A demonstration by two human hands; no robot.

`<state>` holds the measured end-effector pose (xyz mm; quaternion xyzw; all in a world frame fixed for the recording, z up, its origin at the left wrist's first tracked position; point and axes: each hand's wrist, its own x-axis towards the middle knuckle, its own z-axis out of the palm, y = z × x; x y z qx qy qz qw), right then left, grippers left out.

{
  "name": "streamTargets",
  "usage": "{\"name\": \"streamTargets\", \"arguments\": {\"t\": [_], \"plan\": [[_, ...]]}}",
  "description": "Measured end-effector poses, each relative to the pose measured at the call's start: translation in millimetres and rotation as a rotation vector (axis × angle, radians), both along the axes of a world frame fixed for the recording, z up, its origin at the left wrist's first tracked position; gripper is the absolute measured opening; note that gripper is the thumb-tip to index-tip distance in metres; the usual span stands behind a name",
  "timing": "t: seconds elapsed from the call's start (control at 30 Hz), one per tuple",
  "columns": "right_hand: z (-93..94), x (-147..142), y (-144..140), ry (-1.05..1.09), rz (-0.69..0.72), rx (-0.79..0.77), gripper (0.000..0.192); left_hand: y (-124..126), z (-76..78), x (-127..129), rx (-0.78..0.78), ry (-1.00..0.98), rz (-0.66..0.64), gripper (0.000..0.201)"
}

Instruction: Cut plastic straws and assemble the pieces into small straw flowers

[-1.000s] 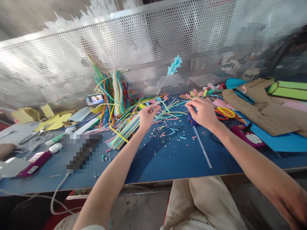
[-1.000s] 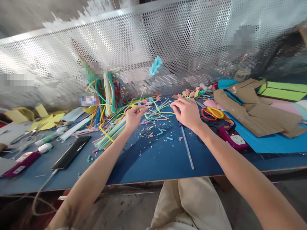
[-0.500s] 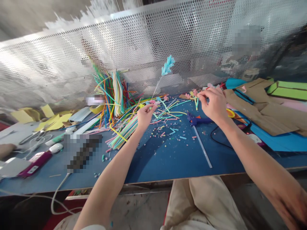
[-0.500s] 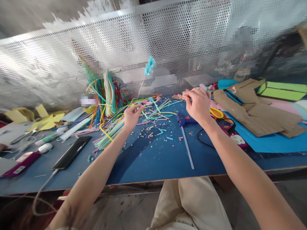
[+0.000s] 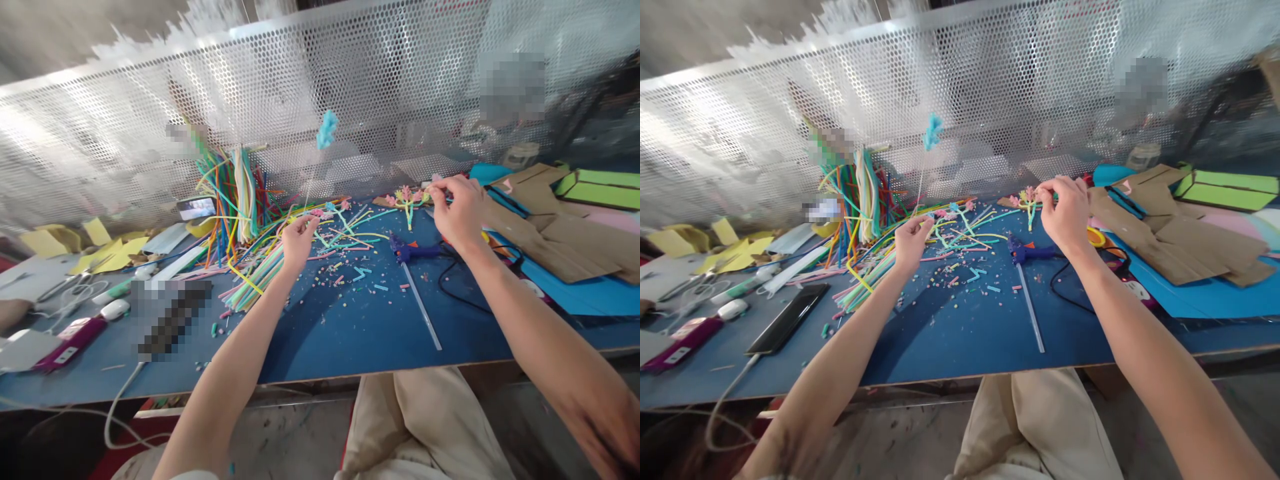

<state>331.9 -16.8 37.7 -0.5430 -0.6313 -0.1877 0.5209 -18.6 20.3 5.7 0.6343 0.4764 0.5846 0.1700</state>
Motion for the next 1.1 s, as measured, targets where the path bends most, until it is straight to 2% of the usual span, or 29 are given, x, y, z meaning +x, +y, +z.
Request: {"name": "streamTargets", "arguments": {"t": [0.17, 0.3, 0.43, 0.57, 0.77, 0.93, 1.1], "plan": [[-8.6, 9, 16, 0.209, 0.065, -0.019, 0.026, 7, -0.8, -4, -0.102, -0.262, 0.05, 0.036], [-20.0, 5, 29, 0.516, 0.26, -0.074, 0.028, 2, 4.7, 0, -0.214, -0.456, -0.004, 0.047], [-27.4, -8, 33, 0.743, 0.434, -0.157, 0.023, -4, 10.0, 6, -0.189, -0.539, -0.124, 0.054], [-28.7, -23, 27, 0.828, 0.521, -0.236, 0.02, -7, 11.7, 8, -0.108, -0.558, -0.179, 0.041], [-27.7, -40, 13, 0.755, 0.722, -0.347, 0.018, -12, 13.2, 15, -0.084, -0.608, -0.357, 0.021], [-28.1, -50, 1, 0.63, 0.798, -0.428, 0.019, -18, 11.7, 25, -0.215, -0.572, -0.467, 0.029], [-27.8, -59, -12, 0.334, 0.871, -0.563, 0.021, -25, 4.9, 36, -0.312, -0.558, -0.616, 0.032]]}}
